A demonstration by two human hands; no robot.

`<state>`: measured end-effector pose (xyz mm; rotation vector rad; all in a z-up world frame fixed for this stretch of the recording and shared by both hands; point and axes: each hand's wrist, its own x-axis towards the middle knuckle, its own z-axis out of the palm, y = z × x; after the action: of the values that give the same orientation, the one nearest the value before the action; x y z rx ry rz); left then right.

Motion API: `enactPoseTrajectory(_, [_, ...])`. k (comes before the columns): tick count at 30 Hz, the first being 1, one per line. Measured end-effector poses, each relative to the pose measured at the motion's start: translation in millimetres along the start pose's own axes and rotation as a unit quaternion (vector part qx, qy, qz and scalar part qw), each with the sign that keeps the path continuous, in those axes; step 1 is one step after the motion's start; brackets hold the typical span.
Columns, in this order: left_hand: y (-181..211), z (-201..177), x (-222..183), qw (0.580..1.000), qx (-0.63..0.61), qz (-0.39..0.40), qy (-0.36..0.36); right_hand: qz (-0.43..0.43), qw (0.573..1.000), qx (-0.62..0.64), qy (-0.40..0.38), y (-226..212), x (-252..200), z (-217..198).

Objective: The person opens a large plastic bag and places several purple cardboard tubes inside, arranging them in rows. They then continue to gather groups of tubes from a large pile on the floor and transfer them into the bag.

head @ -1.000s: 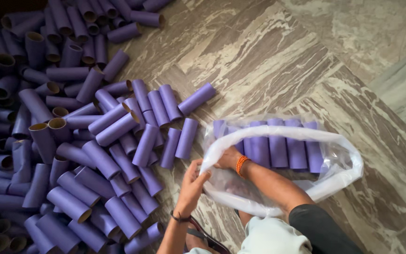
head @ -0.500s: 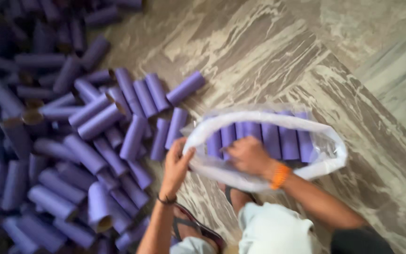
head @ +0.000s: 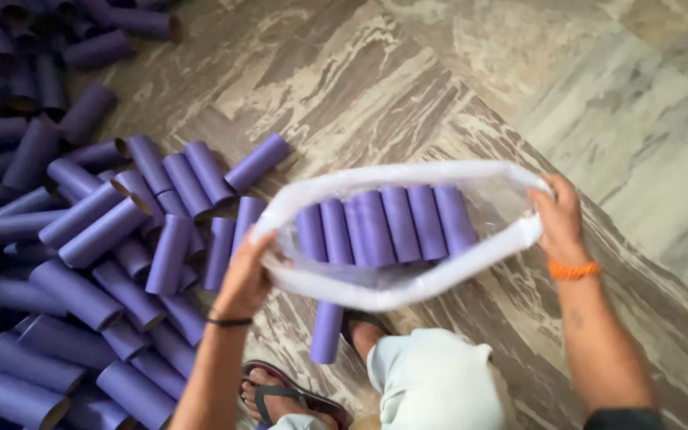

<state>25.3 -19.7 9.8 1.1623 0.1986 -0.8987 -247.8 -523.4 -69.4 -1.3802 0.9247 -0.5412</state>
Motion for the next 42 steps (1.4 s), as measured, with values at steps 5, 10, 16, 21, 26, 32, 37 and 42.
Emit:
enactPoseTrajectory(5, [46, 28, -36, 0.997, -0.06, -0.014, -0.045, 0.0, 0.997, -0.019, -0.074, -94, 19, 30])
enactPoseTrajectory(10, [33, 34, -40, 0.997, 0.019, 0.001, -0.075, -0.1, 0.982, -0.127, -0.098, -72, 34, 50])
enactPoseTrajectory(16, [-13, -41, 0, 0.998, 0.019, -0.048, -0.022, -0.447, 0.724, -0.526, 0.007, -98, -31, 94])
enactPoseTrajectory(21, [-82, -120, 75, 0.818, 0.511, 0.244, 0.1, -0.61, 0.626, -0.367, -0.317, -70, -78, 234])
enactPoseTrajectory(26, [-126, -125, 122, 0.605, 0.71, 0.361, 0.002, -0.516, 0.437, -0.462, -0.573, 16, -80, 371])
enactPoseTrajectory(32, [-145, -117, 115, 0.601, 0.763, 0.23, 0.06, -0.452, 0.502, -0.476, -0.563, 99, -69, 392])
enactPoseTrajectory(37, [-140, -104, 104, 0.642, 0.737, 0.195, 0.08, -0.454, 0.589, -0.441, -0.502, 89, -69, 387])
enactPoseTrajectory(42, [-133, -119, 115, 0.648, 0.728, 0.219, 0.042, -0.398, 0.579, -0.467, -0.538, 55, -69, 384])
